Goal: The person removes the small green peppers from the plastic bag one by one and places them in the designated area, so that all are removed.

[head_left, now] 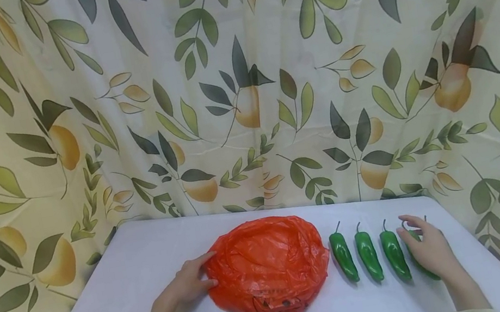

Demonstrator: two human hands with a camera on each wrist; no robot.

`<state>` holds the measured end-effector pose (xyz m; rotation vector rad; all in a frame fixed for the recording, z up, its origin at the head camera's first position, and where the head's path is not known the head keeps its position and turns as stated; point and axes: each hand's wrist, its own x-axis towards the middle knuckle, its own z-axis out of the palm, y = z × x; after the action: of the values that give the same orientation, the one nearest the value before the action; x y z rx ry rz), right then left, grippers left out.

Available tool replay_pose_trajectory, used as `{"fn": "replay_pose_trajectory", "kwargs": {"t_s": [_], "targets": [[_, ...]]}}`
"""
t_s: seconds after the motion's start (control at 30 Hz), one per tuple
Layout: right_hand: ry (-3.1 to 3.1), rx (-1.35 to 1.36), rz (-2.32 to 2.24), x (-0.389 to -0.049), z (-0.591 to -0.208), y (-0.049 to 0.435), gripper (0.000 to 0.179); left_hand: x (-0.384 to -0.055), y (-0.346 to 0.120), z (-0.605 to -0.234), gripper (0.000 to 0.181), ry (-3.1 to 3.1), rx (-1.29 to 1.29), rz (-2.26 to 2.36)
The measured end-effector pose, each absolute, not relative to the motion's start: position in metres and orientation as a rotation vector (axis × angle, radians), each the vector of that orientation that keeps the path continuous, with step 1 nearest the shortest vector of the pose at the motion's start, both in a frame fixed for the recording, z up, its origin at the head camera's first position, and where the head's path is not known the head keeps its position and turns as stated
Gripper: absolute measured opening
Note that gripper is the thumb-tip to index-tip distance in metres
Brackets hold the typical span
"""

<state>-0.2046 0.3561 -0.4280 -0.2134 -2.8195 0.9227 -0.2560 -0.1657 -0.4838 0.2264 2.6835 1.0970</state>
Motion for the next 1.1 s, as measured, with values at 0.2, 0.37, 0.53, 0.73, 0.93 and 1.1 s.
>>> {"fn": "replay_pose_trajectory", "kwargs": {"t_s": [0.2, 0.37, 0.53, 0.73, 0.93, 1.1], "targets": [[-2.853, -0.217, 0.934, -0.208, -0.429, 0.349, 0.058, -0.256, -0.165, -0.481, 0.066, 2.687, 0.245, 1.124], [-2.882, -0.22, 0.938, -0.21, -0.428, 0.343, 0.059, -0.255, -0.166, -0.48, 0.07, 2.688, 0.234, 1.135], [-2.898, -0.225, 0.93, -0.211, -0.426, 0.339, 0.061, -0.252, -0.167, -0.476, 0.069, 2.692, 0.246, 1.164], [-2.909, -0.209, 0.899, -0.21, -0.424, 0.333, 0.062, -0.249, -0.168, -0.469, 0.066, 2.731, 0.266, 1.174], [-2.898, -0.18, 0.891, -0.208, -0.419, 0.324, 0.06, -0.248, -0.167, -0.464, 0.064, 2.787, 0.264, 1.157], [-2.888, -0.141, 0.872, -0.205, -0.417, 0.315, 0.058, -0.247, -0.165, -0.46, 0.064, 2.813, 0.276, 1.145]]}}
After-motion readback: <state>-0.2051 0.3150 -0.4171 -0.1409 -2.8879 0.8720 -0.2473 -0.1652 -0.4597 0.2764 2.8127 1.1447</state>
